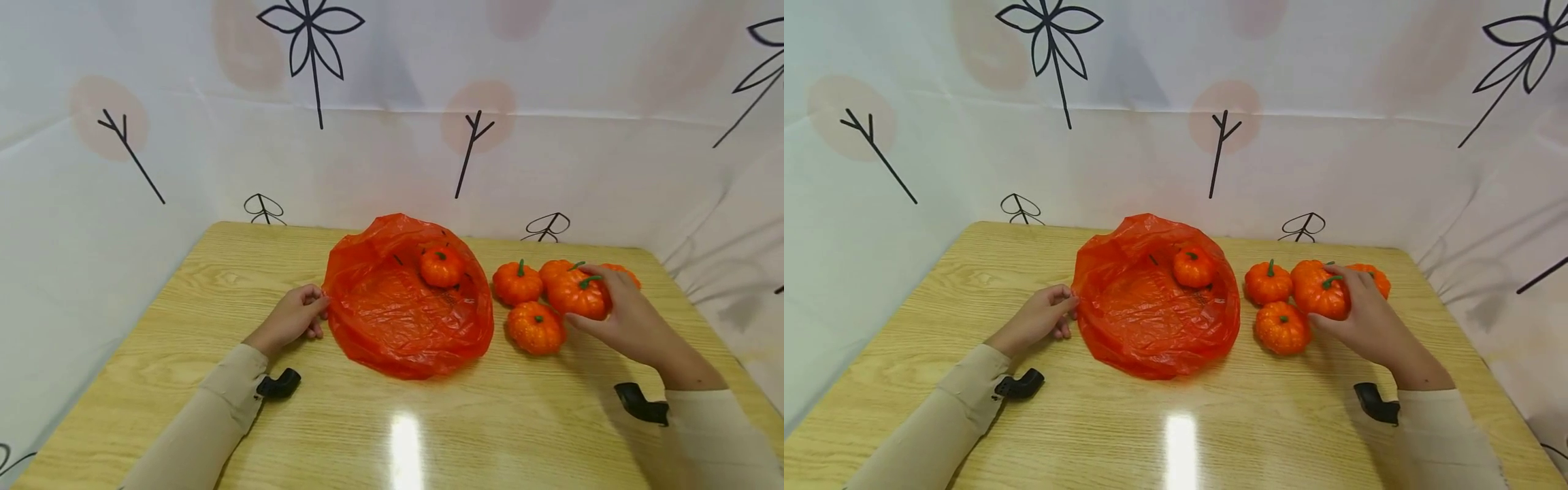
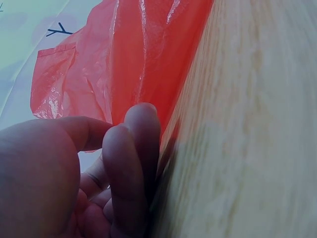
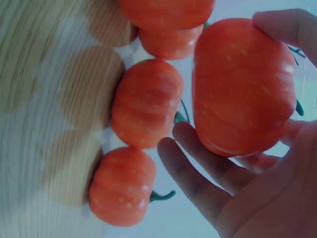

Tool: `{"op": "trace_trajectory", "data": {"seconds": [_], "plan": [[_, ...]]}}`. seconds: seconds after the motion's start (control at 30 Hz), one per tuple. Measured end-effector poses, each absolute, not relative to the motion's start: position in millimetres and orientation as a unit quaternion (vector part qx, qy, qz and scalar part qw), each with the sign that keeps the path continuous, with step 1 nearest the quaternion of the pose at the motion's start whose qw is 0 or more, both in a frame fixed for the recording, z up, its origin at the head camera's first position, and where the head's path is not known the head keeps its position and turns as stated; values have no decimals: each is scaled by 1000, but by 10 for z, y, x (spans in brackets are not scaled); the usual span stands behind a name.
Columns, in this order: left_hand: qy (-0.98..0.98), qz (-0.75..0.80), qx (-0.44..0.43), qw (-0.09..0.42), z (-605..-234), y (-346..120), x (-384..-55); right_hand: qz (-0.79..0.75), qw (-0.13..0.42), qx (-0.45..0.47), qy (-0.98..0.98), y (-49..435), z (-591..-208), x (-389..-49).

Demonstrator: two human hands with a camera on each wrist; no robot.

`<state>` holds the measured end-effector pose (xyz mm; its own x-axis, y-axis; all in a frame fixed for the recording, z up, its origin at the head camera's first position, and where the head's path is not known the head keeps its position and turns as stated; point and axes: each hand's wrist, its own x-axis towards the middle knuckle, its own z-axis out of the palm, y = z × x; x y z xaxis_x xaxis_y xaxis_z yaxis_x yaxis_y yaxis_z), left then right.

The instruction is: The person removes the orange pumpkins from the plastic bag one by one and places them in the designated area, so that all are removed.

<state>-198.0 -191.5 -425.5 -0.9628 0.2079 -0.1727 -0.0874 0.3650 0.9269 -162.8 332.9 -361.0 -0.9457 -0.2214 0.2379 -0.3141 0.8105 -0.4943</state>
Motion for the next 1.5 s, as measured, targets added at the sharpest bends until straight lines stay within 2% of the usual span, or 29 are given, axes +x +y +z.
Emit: {"op": "trace_trajectory", "data": {"seconds": [0.57,1.5], "plan": [[817,560,38,131,-4246,-1914,-1977,259,54,154,-952,3576,-3729,-1670],[817,560,35,136,-4239,-1922,-1983,241,-44,130,-961,3621,-3841,-1721]]}}
